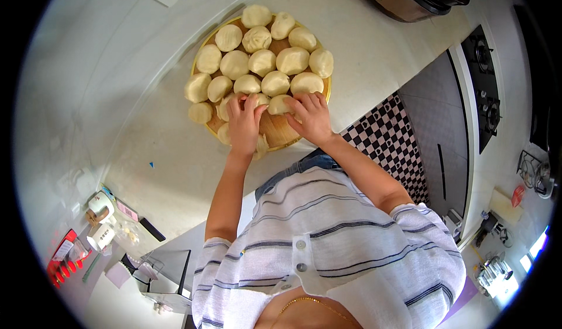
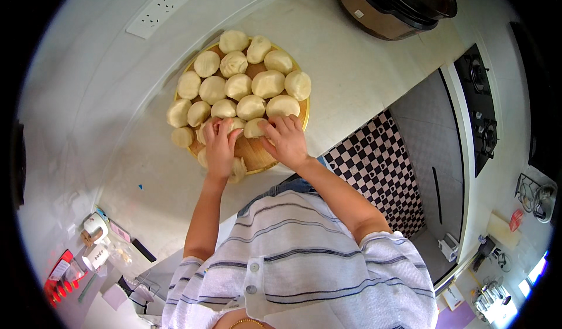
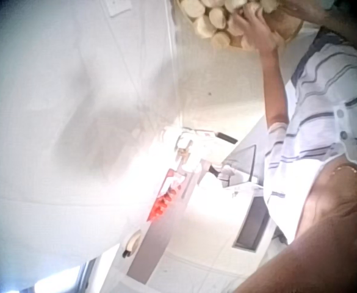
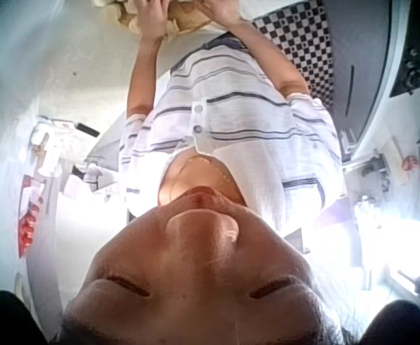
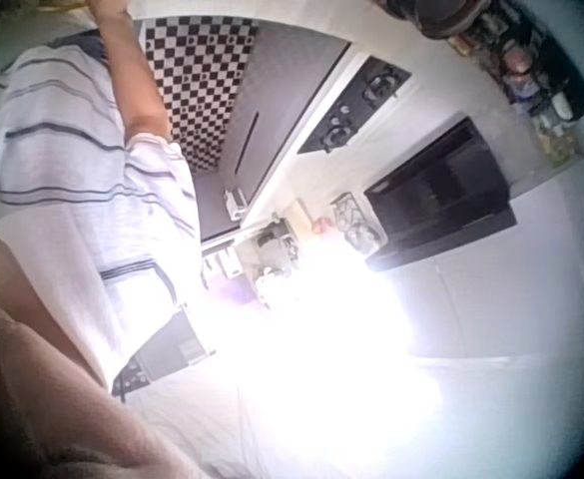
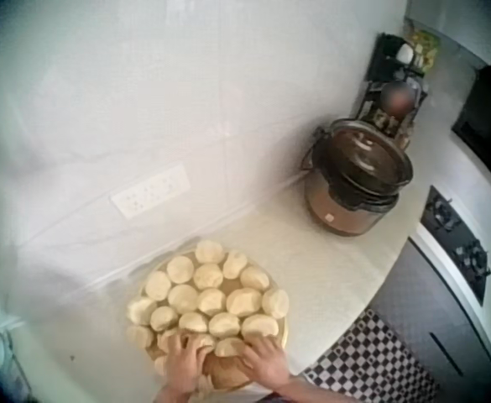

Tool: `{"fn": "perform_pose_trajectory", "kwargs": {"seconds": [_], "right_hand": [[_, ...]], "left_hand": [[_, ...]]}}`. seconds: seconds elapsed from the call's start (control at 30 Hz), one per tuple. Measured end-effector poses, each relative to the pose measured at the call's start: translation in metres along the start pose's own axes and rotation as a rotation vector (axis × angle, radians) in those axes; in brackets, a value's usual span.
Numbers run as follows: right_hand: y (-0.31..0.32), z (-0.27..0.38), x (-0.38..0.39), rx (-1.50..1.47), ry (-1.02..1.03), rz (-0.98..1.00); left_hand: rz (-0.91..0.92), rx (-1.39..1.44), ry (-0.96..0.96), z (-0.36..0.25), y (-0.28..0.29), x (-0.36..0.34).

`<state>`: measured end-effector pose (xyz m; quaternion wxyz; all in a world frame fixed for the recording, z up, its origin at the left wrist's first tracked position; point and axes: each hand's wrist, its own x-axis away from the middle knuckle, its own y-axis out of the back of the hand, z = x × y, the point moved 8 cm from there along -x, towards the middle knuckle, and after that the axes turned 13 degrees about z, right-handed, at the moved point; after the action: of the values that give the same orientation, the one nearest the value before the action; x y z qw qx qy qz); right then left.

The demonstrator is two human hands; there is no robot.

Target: The person transfers round dough pieces from a plastic bag onto a yellow tray, arranging them in rows. The person then places the remaining dough pieces in a plastic bag into the refrigerator and returns to adjust the arrangement on the tray.

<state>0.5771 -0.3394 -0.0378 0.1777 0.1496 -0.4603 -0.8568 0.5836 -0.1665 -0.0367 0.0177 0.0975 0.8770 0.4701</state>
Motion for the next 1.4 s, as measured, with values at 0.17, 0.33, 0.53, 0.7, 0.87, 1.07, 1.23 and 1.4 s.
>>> {"fn": "perform_pose_trajectory", "kwargs": {"seconds": [0.17,0.33,0.53,0.7,0.87,1.07,1.23,1.4], "right_hand": [[0.014,0.006,-0.003,-0.090,-0.040,0.083],[0.028,-0.005,0.007,-0.154,-0.123,0.019],[0.000,0.037,0.030,-0.160,0.180,0.123],[-0.081,0.058,0.023,-0.326,-0.210,0.784],[-0.108,0.055,0.022,-0.491,-0.184,0.739],[-0.119,0.048,0.035,-0.841,-0.228,0.711],[-0.132,0.021,0.048,-1.303,-0.577,0.508],[-0.132,0.021,0.050,-1.804,-0.845,0.216]], "left_hand": [[-0.036,0.083,0.063,0.008,0.019,0.007],[-0.214,0.094,0.164,0.052,0.049,0.043],[-0.148,0.307,0.403,0.096,0.037,0.095],[0.004,0.488,0.456,0.099,0.004,0.103],[0.003,0.608,0.455,0.109,0.001,0.113],[-0.098,0.924,0.432,0.110,-0.004,0.129],[-0.219,0.961,0.404,0.108,0.007,0.121],[-0.125,0.856,0.379,0.097,0.008,0.105]]}}
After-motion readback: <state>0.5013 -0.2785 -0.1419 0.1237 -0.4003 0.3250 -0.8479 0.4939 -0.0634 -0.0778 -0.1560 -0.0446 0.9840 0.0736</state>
